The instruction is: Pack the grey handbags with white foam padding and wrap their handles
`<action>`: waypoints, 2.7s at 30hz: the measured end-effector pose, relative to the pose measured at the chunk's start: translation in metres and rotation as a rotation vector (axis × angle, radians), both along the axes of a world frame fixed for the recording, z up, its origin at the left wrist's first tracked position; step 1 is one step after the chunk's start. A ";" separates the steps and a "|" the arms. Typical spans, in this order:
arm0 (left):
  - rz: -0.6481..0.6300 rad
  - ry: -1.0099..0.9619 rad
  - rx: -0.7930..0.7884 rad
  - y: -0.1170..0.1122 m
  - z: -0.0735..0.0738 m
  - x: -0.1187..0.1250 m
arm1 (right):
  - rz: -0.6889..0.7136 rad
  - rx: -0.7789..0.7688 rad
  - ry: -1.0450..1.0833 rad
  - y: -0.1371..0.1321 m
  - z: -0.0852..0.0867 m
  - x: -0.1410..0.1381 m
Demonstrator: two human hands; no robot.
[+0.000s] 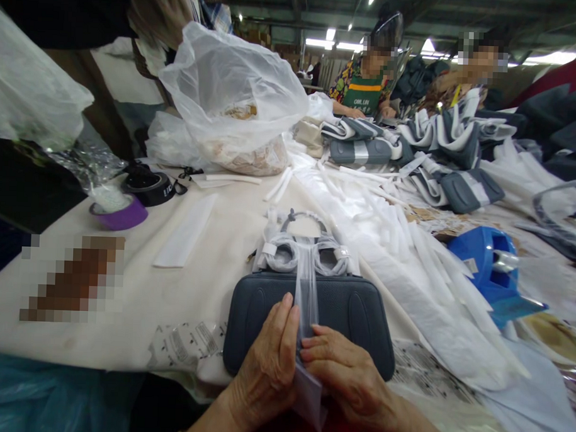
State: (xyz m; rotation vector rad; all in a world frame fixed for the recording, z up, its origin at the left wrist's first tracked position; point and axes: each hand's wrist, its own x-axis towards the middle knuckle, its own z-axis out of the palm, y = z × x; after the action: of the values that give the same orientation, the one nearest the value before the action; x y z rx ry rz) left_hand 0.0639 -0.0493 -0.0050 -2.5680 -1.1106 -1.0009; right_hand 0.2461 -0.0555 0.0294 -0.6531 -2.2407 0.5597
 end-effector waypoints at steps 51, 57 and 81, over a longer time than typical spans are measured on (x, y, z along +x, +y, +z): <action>0.135 0.327 0.078 0.039 0.018 0.025 | -0.326 0.257 -0.426 0.095 0.057 0.007; 0.138 0.320 0.052 0.039 0.017 0.024 | -0.307 0.217 -0.548 0.132 0.040 0.000; 0.156 0.305 0.052 0.046 0.020 0.023 | -0.532 0.143 -0.776 0.135 0.029 -0.028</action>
State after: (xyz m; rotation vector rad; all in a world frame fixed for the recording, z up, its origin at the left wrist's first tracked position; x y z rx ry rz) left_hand 0.0869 -0.0035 0.0150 -2.4413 -1.1586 -0.5712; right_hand 0.2184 0.0795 0.0588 -1.5169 -2.5840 -0.1630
